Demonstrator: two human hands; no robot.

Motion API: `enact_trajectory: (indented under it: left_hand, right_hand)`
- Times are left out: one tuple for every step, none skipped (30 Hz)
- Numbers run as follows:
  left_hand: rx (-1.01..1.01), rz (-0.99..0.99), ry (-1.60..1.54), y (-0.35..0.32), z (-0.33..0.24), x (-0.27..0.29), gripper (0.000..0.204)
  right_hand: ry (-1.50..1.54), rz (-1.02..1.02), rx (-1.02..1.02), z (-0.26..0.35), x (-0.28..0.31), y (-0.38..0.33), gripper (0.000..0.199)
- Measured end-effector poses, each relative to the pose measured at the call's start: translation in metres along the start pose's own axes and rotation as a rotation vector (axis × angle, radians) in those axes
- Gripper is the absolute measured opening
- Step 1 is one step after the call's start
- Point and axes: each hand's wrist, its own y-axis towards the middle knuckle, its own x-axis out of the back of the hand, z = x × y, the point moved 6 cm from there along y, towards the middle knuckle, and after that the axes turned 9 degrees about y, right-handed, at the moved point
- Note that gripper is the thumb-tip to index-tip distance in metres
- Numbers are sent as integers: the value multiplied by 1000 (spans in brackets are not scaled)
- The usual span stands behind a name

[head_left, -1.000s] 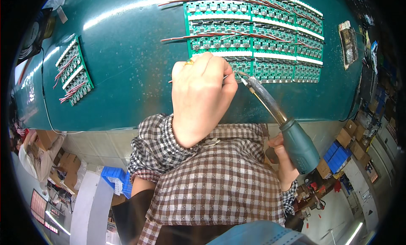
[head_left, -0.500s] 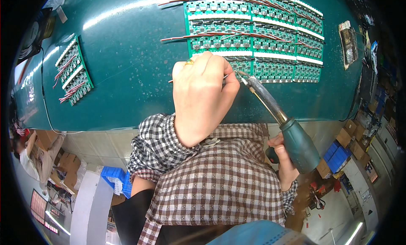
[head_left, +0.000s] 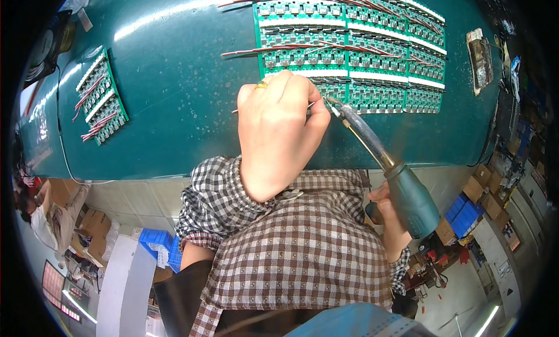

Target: The person uses a soldering iron to attach wires to a green circuit board. They hold the board steady with one hand while applying the soldering iron with the other, working on multiple connection points across the board's surface.

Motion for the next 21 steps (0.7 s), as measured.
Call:
enact_trajectory:
  left_hand:
    - [0, -1, -1, 0, 0, 0, 17]
    - [0, -3, 0, 0, 0, 0, 17]
    - [0, -6, 2, 0, 0, -1, 17]
    - [0, -7, 4, 0, 1, -1, 17]
    - [0, -6, 7, 0, 0, 0, 17]
    - [0, -5, 11, 0, 0, 0, 17]
    - [1, -4, 15, 0, 0, 0, 17]
    - [1, -8, 15, 0, 0, 1, 17]
    - [2, -12, 15, 0, 1, 1, 17]
    - [4, -17, 15, 0, 1, 1, 17]
    - [5, -14, 10, 0, 1, 1, 17]
    - [5, -12, 4, 0, 0, 0, 17]
    - [7, -10, -2, 0, 0, 0, 17]
    - [5, -6, -2, 0, 0, 0, 17]
    - [2, -1, -2, 1, -1, 0, 18]
    - [0, 3, -2, 1, -1, 0, 18]
    - [-2, -2, -2, 0, -1, 0, 18]
    - [-5, -6, -2, 0, 0, 0, 18]
    - [-8, -10, -2, -1, 0, 0, 18]
    - [-1, -8, -5, 0, 1, 0, 18]
    - [5, -5, -8, 0, 1, 0, 18]
  right_hand:
    - [-2, 4, 8, 0, 0, 0, 51]
    - [-6, 9, 14, 0, 0, 0, 51]
    - [-9, 11, 2, 1, 0, 1, 51]
    - [-11, 13, -11, 2, -1, 1, 51]
    - [-12, 15, -21, 2, -1, 1, 51]
    - [-4, 9, -9, 2, -1, 1, 51]
    - [4, 3, 3, 2, -2, 0, 51]
    - [10, -3, 12, 3, -2, 0, 51]
    - [9, -1, 7, 3, -2, 0, 51]
    - [7, 0, 2, 3, -3, 1, 52]
    - [8, -3, -2, 2, -2, 0, 52]
    - [-20, 19, 15, 2, -2, 0, 52]
    - [-48, 41, 31, 2, -2, 1, 53]
    - [-76, 65, 48, 3, -2, 2, 53]
    - [-68, 53, 43, 2, -1, 1, 53]
    - [-60, 40, 38, 1, 0, 0, 54]
    - [-54, 31, 35, 1, -1, 0, 54]
    - [-17, -25, 13, 3, -3, 1, 40]
    - [21, -82, -8, 10, -8, 2, 28]
    - [56, -140, -32, 13, -10, 3, 19]
    - [30, -121, -31, 15, -11, 3, 19]
